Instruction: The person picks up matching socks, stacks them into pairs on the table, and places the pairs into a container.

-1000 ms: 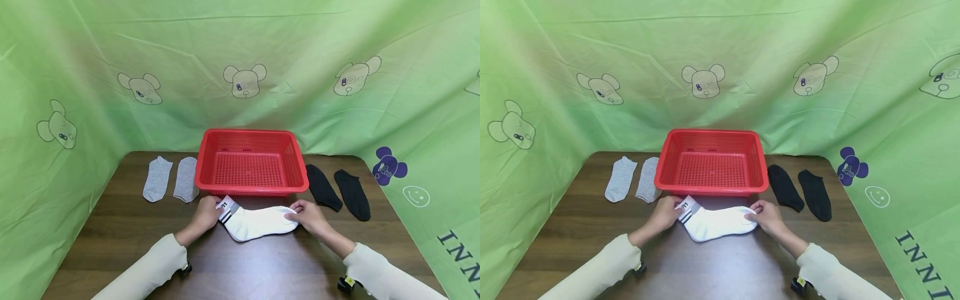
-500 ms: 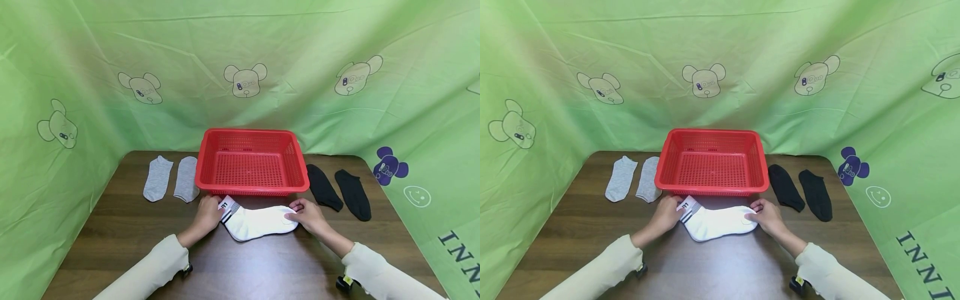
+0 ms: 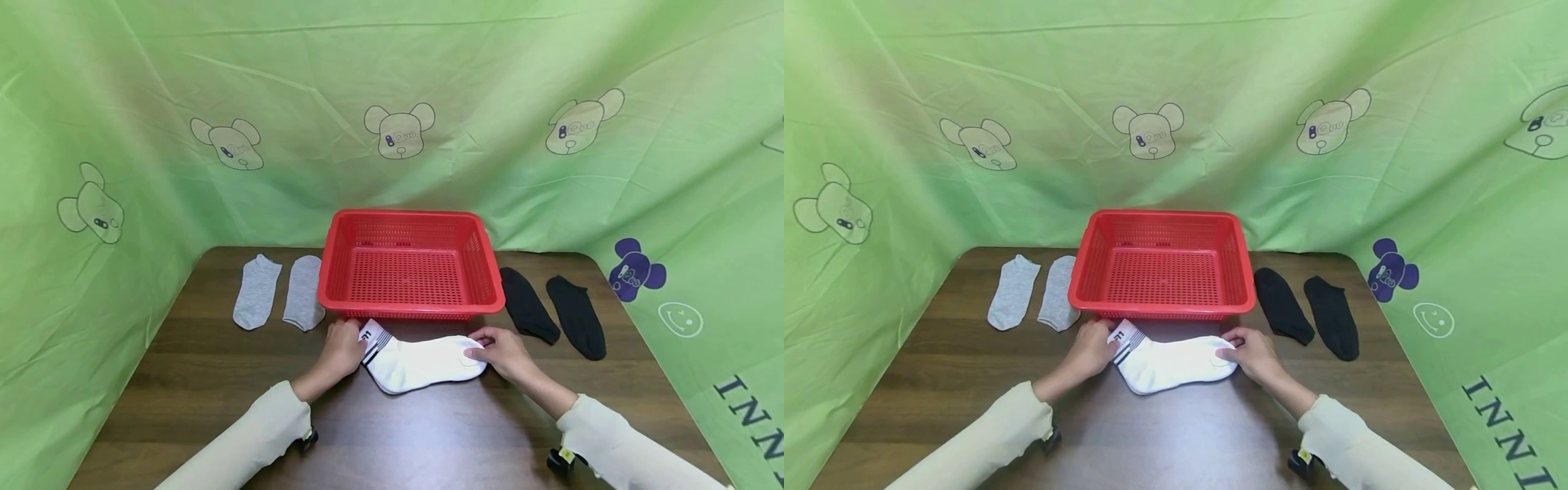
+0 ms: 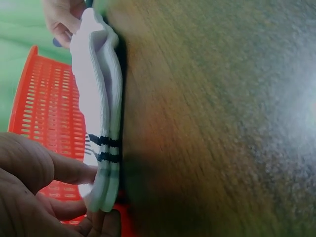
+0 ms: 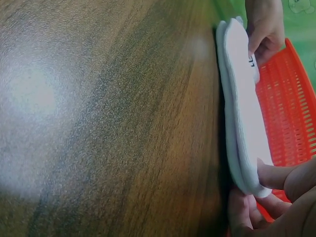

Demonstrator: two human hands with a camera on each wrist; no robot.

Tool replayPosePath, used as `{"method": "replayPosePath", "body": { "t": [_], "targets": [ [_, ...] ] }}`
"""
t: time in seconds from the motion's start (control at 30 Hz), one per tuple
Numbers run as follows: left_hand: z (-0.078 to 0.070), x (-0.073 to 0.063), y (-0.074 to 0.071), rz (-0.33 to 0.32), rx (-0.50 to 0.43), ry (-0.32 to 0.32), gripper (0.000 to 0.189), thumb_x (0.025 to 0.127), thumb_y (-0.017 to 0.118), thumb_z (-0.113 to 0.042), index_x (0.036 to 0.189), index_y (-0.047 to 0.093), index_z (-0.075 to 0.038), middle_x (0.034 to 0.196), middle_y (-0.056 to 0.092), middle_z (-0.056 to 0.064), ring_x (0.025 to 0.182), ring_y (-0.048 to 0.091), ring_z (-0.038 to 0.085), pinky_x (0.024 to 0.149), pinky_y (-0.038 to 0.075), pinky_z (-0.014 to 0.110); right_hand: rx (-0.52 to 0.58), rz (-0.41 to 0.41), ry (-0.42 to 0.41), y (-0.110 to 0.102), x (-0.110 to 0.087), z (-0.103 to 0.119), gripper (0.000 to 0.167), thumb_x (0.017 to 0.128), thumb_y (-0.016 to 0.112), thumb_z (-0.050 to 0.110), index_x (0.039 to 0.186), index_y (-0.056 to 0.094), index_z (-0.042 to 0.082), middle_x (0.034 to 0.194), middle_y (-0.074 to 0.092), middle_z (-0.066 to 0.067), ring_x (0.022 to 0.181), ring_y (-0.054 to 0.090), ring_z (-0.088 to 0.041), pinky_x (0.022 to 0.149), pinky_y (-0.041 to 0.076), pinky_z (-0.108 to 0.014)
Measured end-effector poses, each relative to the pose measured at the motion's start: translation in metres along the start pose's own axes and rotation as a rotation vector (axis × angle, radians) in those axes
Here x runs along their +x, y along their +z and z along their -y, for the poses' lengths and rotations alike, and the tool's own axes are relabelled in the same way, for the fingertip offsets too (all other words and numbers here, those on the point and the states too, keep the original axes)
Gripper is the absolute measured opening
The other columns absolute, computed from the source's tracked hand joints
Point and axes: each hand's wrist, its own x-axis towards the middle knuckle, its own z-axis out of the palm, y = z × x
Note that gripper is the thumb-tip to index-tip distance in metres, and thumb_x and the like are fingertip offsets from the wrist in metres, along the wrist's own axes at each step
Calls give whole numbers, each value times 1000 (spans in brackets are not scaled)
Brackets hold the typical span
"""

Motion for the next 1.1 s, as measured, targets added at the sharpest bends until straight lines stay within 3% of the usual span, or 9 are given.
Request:
{"method": "replayPosePath", "body": {
  "t": [0.17,0.27,0.37,0.53,0.77,0.9,1.1],
  "targets": [
    [1,0,-1,26,-12,7,9,78,69,3,73,63,0,68,60,13,82,58,38,80,44,49,-14,6,-6,0,1,1,35,85,84,18,112,73,-1,101,73,-14,88,67,-20,71,53,-28],
    [1,-1,-2,35,-24,11,4,78,70,3,82,68,3,78,67,16,86,58,36,82,43,49,-4,4,-10,0,0,1,32,84,84,16,109,73,-1,98,73,-13,86,65,-19,70,52,-28],
    [0,-3,-6,43,-54,-4,16,79,70,3,94,70,6,91,71,18,92,60,36,86,45,48,16,5,-23,-1,-2,2,30,84,83,14,107,73,-2,95,71,-12,83,62,-18,69,50,-28],
    [-6,-9,-16,96,-170,-77,20,84,66,2,103,61,5,93,69,18,88,64,29,80,53,44,87,39,-41,-7,-8,5,28,87,80,13,108,70,-4,95,70,-12,81,57,-17,66,47,-25],
    [-18,-15,-37,161,-348,-124,18,88,65,3,105,58,4,89,68,15,79,60,19,68,50,32,189,124,-16,-26,-22,16,32,91,77,17,115,67,-3,97,68,-8,82,55,-17,67,49,-29],
    [-23,-15,-49,249,-505,-178,19,93,65,2,111,62,8,94,71,15,79,64,16,68,54,28,240,182,-23,-41,-29,21,36,94,75,21,119,67,-3,99,72,-6,84,60,-14,72,52,-30],
    [-24,-9,-77,375,-692,-202,27,99,61,-4,121,60,13,105,73,22,81,68,15,74,61,35,331,233,-20,-66,-33,37,43,96,73,24,124,63,-6,98,74,-4,85,67,-13,76,57,-29]
  ]
}}
